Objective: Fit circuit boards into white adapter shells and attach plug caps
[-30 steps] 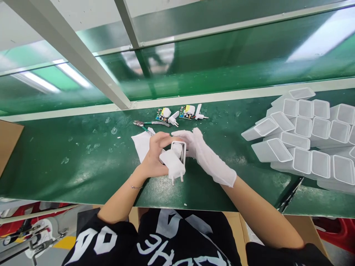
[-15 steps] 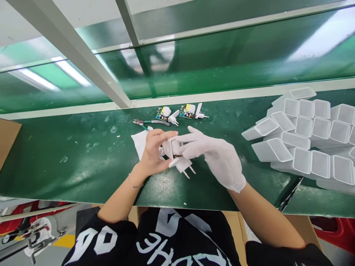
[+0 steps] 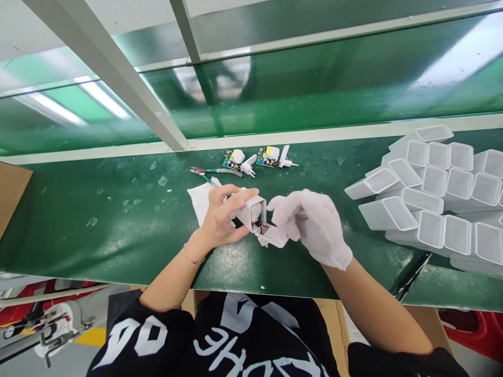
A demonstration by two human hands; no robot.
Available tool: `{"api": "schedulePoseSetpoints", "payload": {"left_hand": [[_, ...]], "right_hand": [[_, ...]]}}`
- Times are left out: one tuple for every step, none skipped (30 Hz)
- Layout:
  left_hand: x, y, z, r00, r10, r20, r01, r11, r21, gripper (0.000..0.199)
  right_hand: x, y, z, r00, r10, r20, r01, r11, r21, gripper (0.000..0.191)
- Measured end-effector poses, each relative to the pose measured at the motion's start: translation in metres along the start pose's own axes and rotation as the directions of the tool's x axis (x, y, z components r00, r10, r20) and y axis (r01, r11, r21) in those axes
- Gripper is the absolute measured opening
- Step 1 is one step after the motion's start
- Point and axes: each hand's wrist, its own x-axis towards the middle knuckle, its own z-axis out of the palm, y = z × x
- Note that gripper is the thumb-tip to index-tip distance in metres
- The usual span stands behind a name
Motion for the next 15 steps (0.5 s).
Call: {"api": "schedulePoseSetpoints", "payload": {"left_hand": [[0.0, 0.0, 0.0, 1.0, -0.004, 0.002, 0.004, 1.0, -0.002, 0.075], [0.001, 0.0, 0.0, 1.0, -0.006, 0.001, 0.006, 1.0, -0.003, 0.076], [0.001, 0.001, 0.0, 1.0, -0.007, 0.0, 0.007, 1.0, -0.006, 0.076], [0.002, 0.001, 0.0, 1.0, -0.007, 0.0, 0.007, 1.0, -0.01, 0.077], [0.002, 0.001, 0.0, 1.0, -0.008, 0.001, 0.008, 1.0, -0.016, 0.077], [0.002, 0.002, 0.0, 1.0, -0.008, 0.0, 0.008, 1.0, -0.024, 0.077], [0.003, 0.002, 0.0, 1.0, -0.01, 0.0, 0.01, 0.999, -0.034, 0.077], [0.003, 0.003, 0.0, 1.0, -0.016, 0.001, 0.016, 0.999, -0.044, 0.078], [0.003, 0.004, 0.0, 1.0, -0.029, 0.003, 0.029, 0.998, -0.054, 0.077], [0.004, 0.005, 0.0, 0.999, -0.041, 0.005, 0.041, 0.997, -0.062, 0.077], [0.004, 0.005, -0.001, 0.998, -0.056, 0.008, 0.056, 0.996, -0.067, 0.076], [0.005, 0.006, -0.001, 0.997, -0.07, 0.01, 0.071, 0.995, -0.066, 0.075], [0.005, 0.006, -0.002, 0.996, -0.085, 0.01, 0.086, 0.995, -0.058, 0.074], [0.004, 0.006, -0.002, 0.995, -0.099, 0.007, 0.099, 0.994, -0.043, 0.074], [0.004, 0.006, -0.003, 0.994, -0.109, 0.002, 0.109, 0.994, -0.025, 0.074]], "right_hand": [[0.002, 0.001, 0.0, 0.998, -0.009, -0.065, 0.009, 1.0, -0.002, 0.042], [0.003, 0.003, 0.001, 0.988, -0.031, -0.15, 0.03, 0.999, -0.013, 0.043], [0.006, 0.004, 0.002, 0.969, -0.064, -0.239, 0.058, 0.998, -0.034, 0.044], [0.008, 0.005, 0.002, 0.943, -0.099, -0.317, 0.083, 0.995, -0.064, 0.043], [0.011, 0.006, 0.003, 0.92, -0.125, -0.372, 0.095, 0.991, -0.096, 0.039], [0.013, 0.007, 0.004, 0.905, -0.131, -0.404, 0.089, 0.989, -0.122, 0.033], [0.015, 0.007, 0.004, 0.903, -0.112, -0.414, 0.059, 0.989, -0.139, 0.025], [0.017, 0.007, 0.004, 0.914, -0.065, -0.4, 0.007, 0.989, -0.145, 0.019], [0.019, 0.007, 0.005, 0.929, -0.003, -0.369, -0.054, 0.988, -0.146, 0.016], [0.02, 0.006, 0.005, 0.944, 0.063, -0.324, -0.116, 0.982, -0.149, 0.016], [0.02, 0.004, 0.004, 0.955, 0.12, -0.27, -0.168, 0.972, -0.164, 0.017], [0.021, 0.003, 0.004, 0.962, 0.163, -0.218, -0.208, 0.958, -0.2, 0.017], [0.021, 0.001, 0.003, 0.965, 0.191, -0.177, -0.233, 0.937, -0.259, 0.016], [0.02, -0.002, 0.003, 0.966, 0.21, -0.148, -0.249, 0.909, -0.334, 0.015], [0.02, -0.004, 0.002, 0.965, 0.233, -0.119, -0.261, 0.873, -0.413, 0.014]]}}
